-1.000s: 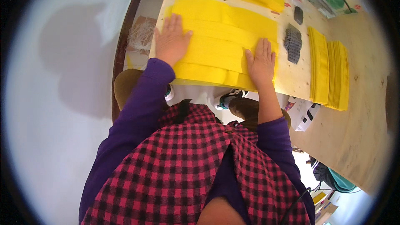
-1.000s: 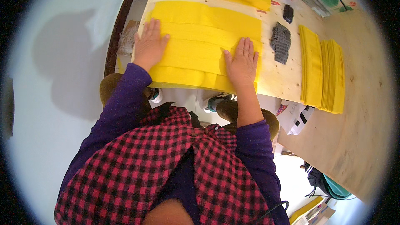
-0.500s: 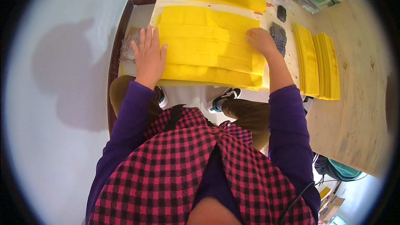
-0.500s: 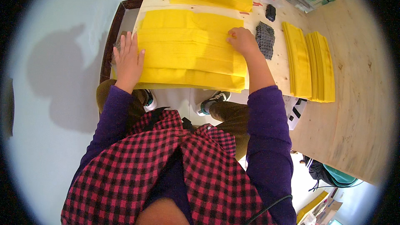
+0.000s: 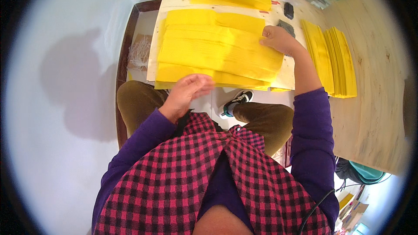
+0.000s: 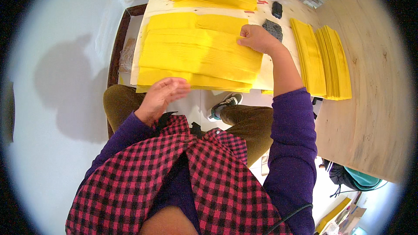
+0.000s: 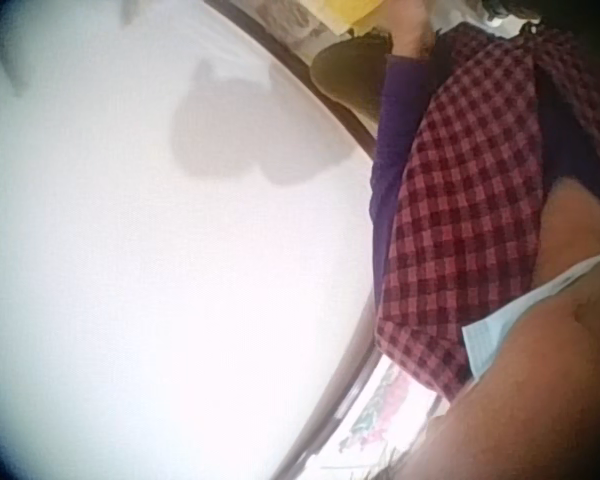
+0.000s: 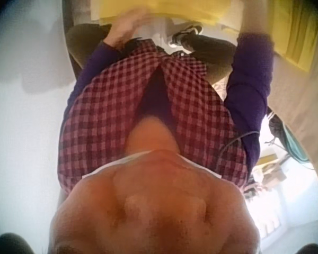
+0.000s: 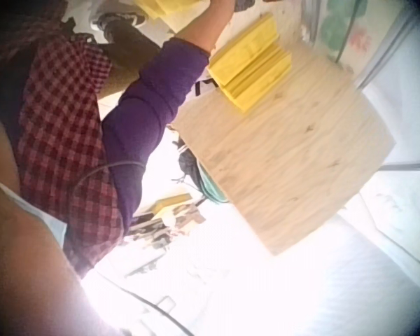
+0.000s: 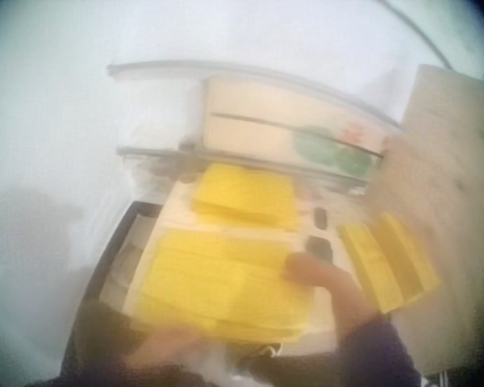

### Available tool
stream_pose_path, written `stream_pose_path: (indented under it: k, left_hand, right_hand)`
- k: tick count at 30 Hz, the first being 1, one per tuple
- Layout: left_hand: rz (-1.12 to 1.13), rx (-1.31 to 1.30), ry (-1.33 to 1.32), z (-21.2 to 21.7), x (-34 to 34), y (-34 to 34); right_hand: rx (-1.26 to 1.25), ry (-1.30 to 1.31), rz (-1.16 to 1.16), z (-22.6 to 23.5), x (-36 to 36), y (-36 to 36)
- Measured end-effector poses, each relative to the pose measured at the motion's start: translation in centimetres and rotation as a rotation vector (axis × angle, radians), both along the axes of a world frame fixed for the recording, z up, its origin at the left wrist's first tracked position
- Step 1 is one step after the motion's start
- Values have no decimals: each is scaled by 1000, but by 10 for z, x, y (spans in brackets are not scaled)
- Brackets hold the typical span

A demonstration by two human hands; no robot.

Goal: The person folds yellow fabric sheets on a wooden table. They smooth each sheet, fold it in half, then fold again to create a compact stack, repeating the process for multiple sheets.

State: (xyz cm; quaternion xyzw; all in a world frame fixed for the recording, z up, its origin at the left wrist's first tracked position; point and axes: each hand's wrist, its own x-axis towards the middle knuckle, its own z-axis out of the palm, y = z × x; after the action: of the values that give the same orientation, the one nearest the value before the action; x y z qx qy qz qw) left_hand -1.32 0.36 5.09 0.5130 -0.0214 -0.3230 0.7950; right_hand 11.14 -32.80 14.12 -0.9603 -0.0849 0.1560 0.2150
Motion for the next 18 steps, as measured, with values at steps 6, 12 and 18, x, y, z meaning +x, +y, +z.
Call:
stream_pose_path:
  k: [6,12,18]
  left_hand:
    - [-7,-473,462,6,-7,-41]
    - [283,-558,414,7,-5,-60]
    - [256,-387,433,17,9,-88]
  right_hand:
    - [137,-50,-97,38,-60,-7]
    - [500,144,-391,31,-139,-38]
    - [669,29,-482,12,-217,-77]
